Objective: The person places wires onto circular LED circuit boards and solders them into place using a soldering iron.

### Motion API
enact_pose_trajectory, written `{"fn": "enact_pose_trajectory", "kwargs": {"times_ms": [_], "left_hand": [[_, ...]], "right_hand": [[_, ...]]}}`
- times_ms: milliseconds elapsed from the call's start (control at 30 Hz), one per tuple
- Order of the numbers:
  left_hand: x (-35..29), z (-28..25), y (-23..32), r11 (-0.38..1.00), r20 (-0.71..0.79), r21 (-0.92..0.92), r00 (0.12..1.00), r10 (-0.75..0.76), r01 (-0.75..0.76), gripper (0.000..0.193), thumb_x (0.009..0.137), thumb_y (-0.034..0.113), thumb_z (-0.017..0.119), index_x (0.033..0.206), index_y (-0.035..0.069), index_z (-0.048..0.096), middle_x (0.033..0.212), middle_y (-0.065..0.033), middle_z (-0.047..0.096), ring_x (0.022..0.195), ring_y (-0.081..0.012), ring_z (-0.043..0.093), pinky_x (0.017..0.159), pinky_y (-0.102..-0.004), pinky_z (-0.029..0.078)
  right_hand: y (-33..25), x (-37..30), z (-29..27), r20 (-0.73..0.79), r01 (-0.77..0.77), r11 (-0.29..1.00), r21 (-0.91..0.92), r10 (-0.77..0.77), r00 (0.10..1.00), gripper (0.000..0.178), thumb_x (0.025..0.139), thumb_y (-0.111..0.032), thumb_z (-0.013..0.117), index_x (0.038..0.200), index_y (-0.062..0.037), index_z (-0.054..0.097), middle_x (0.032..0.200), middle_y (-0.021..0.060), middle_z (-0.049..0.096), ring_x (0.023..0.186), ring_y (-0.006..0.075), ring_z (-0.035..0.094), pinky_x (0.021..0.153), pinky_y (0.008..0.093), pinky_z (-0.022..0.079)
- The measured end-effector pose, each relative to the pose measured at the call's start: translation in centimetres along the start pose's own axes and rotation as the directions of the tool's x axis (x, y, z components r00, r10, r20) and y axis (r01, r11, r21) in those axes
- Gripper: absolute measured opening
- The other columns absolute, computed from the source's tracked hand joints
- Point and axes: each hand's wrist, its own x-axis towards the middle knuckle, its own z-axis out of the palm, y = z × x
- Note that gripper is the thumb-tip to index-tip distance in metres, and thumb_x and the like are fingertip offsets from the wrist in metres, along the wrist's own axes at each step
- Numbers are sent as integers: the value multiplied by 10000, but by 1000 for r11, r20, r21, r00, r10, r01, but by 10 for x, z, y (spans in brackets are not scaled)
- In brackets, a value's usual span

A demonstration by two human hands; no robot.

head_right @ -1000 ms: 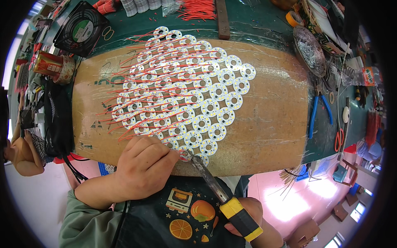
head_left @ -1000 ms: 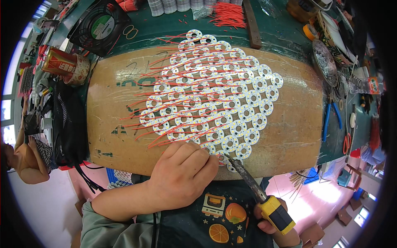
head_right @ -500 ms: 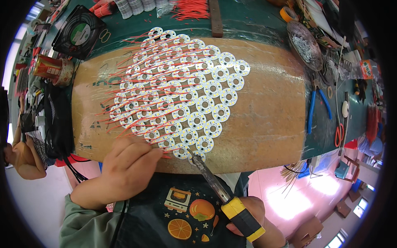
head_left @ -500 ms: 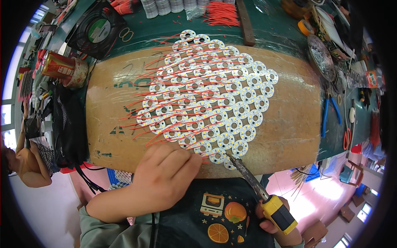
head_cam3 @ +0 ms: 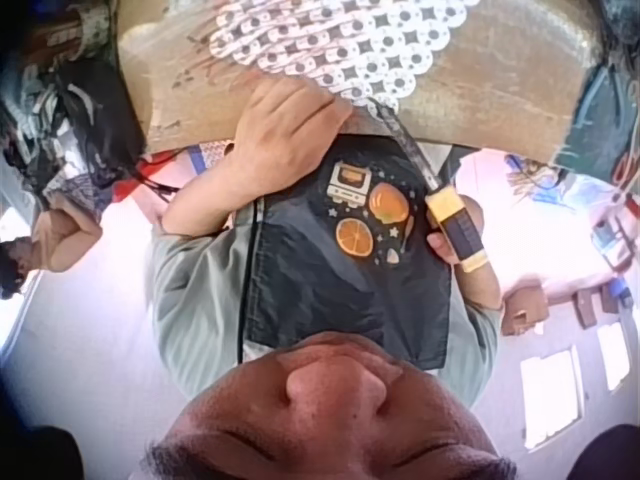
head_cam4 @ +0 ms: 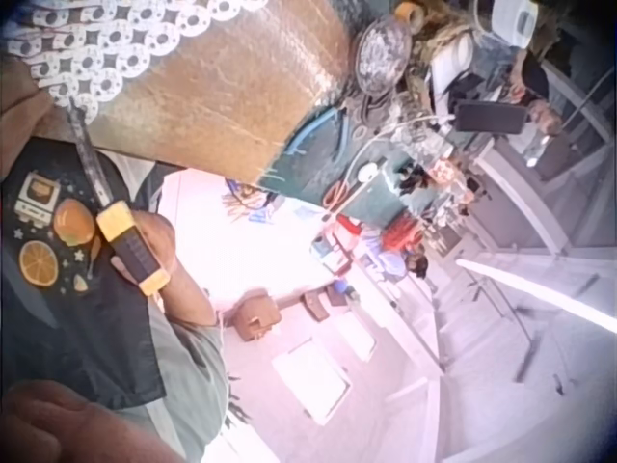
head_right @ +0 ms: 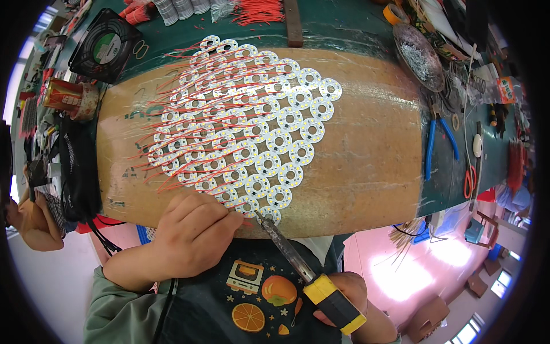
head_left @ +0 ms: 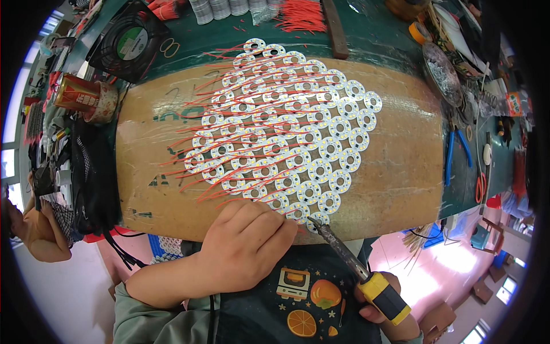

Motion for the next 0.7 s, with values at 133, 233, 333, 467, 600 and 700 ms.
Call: {"fn": "enact_pose_trajectory", "kwargs": {"times_ms": [133, 233, 333, 467, 600, 700], "left_hand": [[0, 2, -1, 1000, 26, 5, 1000, -15, 14, 349, 641, 43, 758, 989, 42, 719, 887, -25, 619, 818, -211, 614, 710, -347, 471], [1, 2, 0, 1000, 29, 5, 999, -14, 14, 352, 639, 44, 754, 989, 41, 718, 889, -26, 616, 818, -211, 612, 713, -346, 471], [1, 2, 0, 1000, 35, 2, 999, -15, 15, 348, 641, 42, 750, 987, 39, 718, 889, -26, 615, 817, -210, 612, 712, -343, 471], [2, 1, 0, 1000, 44, 7, 999, -14, 14, 345, 643, 38, 747, 986, 36, 717, 888, -28, 614, 812, -209, 612, 711, -339, 471], [1, 2, 0, 1000, 27, 2, 1000, -15, 15, 347, 640, 37, 748, 986, 35, 718, 888, -29, 613, 808, -209, 611, 710, -338, 470], [1, 2, 0, 1000, 26, 4, 1000, -14, 14, 350, 639, 36, 749, 988, 33, 718, 887, -29, 611, 808, -209, 611, 710, -338, 470]], "right_hand": [[-5, 3, 7, -36, -43, 992, 117, 48, 998, 440, 727, -380, 848, 685, -79, 531, 594, 4, 457, 515, 174, 427, 497, 327, 321], [-1, 6, 5, 21, -21, 992, 122, 19, 1000, 431, 729, -340, 843, 667, -85, 502, 581, 3, 421, 503, 181, 395, 486, 341, 294], [16, 0, -3, 52, 50, 999, 21, -51, 997, 416, 731, -301, 837, 658, -89, 487, 578, 5, 407, 500, 185, 379, 483, 347, 284], [16, -1, -4, 55, 49, 999, 5, -50, 997, 405, 724, -284, 837, 658, -91, 487, 578, 5, 407, 502, 185, 380, 484, 346, 286], [12, 0, -3, 58, 29, 1000, 3, -29, 998, 381, 713, -279, 841, 675, -86, 514, 588, 6, 432, 509, 183, 393, 493, 342, 298], [12, -1, -3, 45, 5, 1000, 1, -5, 999, 374, 715, -296, 842, 691, -83, 535, 602, 8, 461, 519, 181, 417, 502, 336, 317]]}}
